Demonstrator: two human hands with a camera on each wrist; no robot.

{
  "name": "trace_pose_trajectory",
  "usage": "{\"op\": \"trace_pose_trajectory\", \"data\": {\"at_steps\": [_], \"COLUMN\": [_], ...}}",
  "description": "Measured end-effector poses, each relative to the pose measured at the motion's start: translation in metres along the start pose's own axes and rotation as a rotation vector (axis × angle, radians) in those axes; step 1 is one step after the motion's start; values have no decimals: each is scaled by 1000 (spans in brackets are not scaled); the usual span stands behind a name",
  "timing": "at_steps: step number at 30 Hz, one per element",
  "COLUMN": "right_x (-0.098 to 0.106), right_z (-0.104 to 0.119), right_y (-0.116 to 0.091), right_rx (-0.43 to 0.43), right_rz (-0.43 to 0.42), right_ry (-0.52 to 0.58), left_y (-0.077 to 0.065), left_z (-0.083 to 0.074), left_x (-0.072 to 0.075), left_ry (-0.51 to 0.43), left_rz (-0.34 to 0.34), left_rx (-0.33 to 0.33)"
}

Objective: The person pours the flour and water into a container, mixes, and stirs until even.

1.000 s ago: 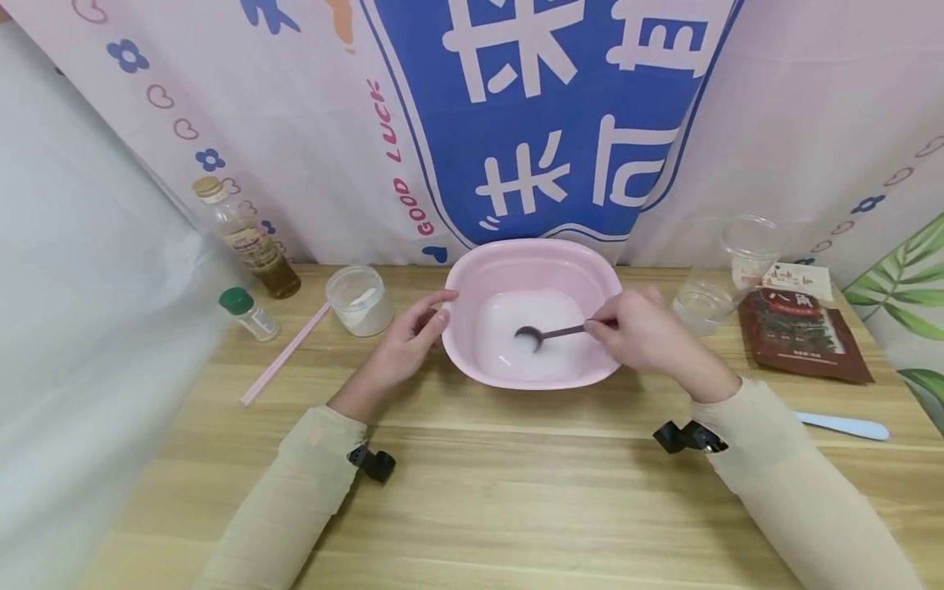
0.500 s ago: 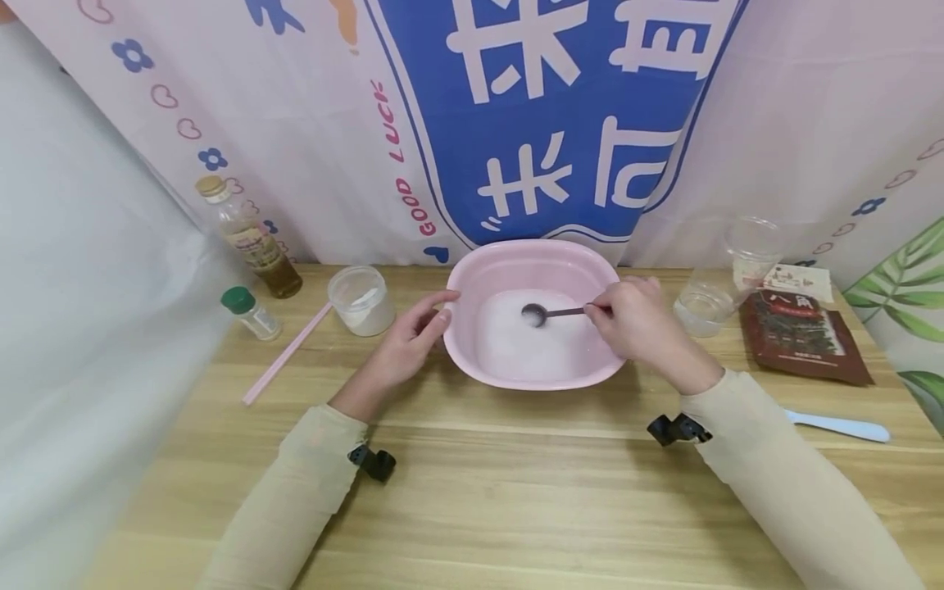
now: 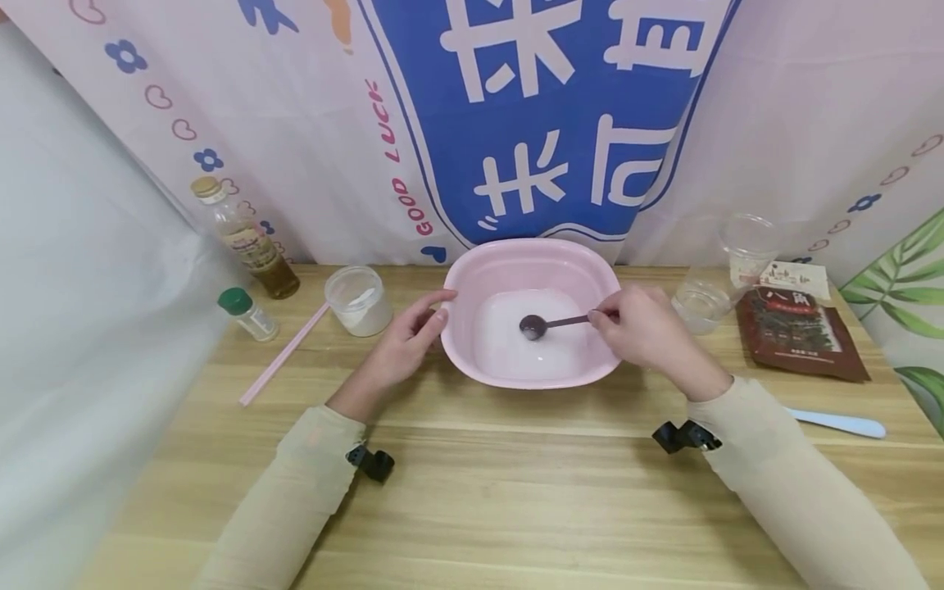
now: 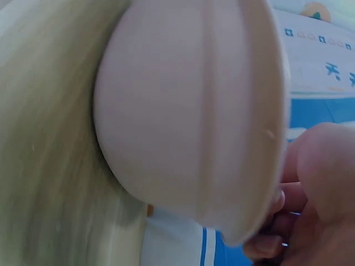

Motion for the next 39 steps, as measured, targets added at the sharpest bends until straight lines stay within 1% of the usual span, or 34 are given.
{"op": "trace_pose_trajectory", "data": {"at_steps": [3,8,11,15,18,21,25,27,30,33,36,39], "right_x": [-6,-11,-10,-4,3,7,3,-2,-9,-11,-9,-3], "right_z": [8,20,19,8,-1,-6,0,6,13,15,14,10], "right_y": [2,7,10,10,5,0,-1,1,5,8,10,9], "right_rx": [36,70,83,88,109,161,238,257,252,209,176,167], "right_rz": [-36,-76,-116,-156,-146,-111,-51,-38,-54,-84,-106,-127], "right_ry": [-33,-82,-117,-170,-180,-172,-150,-141,-145,-158,-163,-165], "left_y": [0,0,1,0,-1,-2,-3,-2,-1,0,1,0], "left_z": [0,0,0,0,1,1,0,1,0,0,0,0], "left_x": [0,0,0,0,1,2,3,3,1,-2,-2,0], "left_ry": [5,7,-1,-5,-2,-1,2,1,-9,-18,-12,-3], "left_rz": [-3,-3,-2,3,4,1,-4,-1,10,19,14,7], "left_rx": [-7,-12,-5,-4,-7,-3,1,0,-3,-3,-4,-1]}}
Point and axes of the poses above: each hand's wrist, its own y-axis towards the middle knuckle, its own x-axis out of the back of the hand, z = x × y, the point moved 1 cm from there along y, towards the middle knuckle, and after that the axes turned 2 degrees about -y, right-handed, at the moved point
